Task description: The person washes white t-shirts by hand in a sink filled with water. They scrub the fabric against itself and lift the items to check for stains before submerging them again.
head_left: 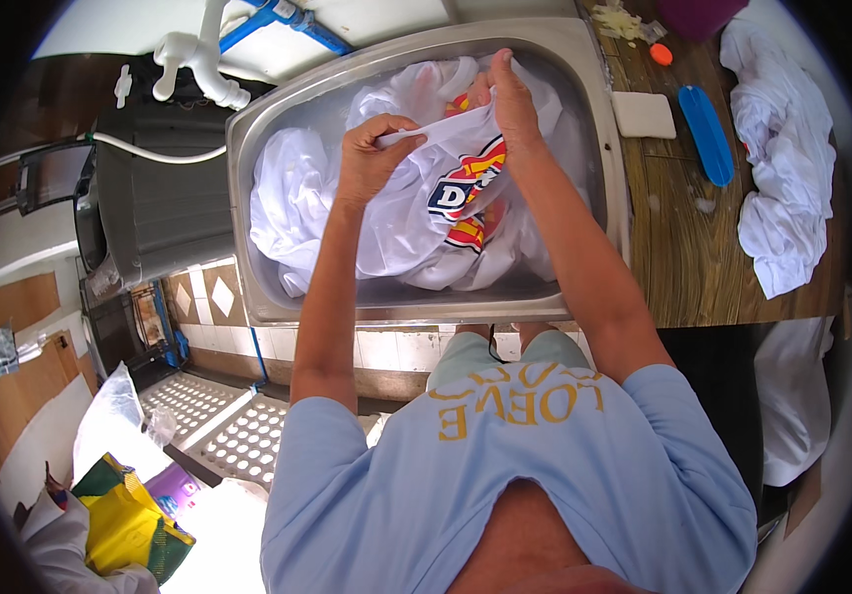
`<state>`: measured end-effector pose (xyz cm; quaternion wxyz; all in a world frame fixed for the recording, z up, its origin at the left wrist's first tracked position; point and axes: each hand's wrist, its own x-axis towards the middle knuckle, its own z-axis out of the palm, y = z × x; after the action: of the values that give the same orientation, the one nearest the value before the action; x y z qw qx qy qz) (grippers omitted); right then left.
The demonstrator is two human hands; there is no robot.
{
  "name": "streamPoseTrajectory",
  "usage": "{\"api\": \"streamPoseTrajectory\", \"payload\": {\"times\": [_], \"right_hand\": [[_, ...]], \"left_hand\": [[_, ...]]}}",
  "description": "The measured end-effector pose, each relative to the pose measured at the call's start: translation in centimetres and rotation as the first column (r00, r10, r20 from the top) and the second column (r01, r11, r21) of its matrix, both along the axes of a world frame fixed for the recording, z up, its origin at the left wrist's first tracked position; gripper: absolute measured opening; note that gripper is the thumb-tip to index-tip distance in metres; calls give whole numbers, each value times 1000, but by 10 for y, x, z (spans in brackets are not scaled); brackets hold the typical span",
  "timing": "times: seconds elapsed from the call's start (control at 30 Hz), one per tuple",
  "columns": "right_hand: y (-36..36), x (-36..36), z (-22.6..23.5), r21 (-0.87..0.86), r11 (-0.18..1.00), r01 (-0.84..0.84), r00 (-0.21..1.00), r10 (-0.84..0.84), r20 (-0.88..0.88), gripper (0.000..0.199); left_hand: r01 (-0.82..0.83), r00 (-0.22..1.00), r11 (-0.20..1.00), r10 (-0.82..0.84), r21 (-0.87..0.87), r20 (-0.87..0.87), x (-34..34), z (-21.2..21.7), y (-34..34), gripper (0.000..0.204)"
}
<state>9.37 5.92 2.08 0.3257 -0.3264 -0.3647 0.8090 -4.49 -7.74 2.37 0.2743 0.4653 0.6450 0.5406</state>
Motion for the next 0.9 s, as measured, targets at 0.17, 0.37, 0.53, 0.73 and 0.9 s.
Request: {"api": "streamPoseTrajectory", "payload": {"times": [0.17,0.37,0.53,0.73,0.9], "right_hand": [[0,-3,-6,-3,996,-92,974,89,-210,62],[-6,-6,-1,53,983,-177,924,185,-335,56],[-9,-8,-2,104,978,-181,922,206,-328,62],[-6,-13,-11,10,994,-113,984,113,-140,61],[-6,-14,-14,-22,996,-84,994,85,66,60]], "left_hand": [[-135,964,958,187,255,-191,16,-15,-7,20],[-202,898,893,333,402,-288,20,-24,-8,23],[-186,890,891,331,413,-313,11,-17,-8,23],[-180,878,963,65,200,474,5,-8,-8,16],[-143,665,989,61,47,745,-9,-19,-10,11]]}}
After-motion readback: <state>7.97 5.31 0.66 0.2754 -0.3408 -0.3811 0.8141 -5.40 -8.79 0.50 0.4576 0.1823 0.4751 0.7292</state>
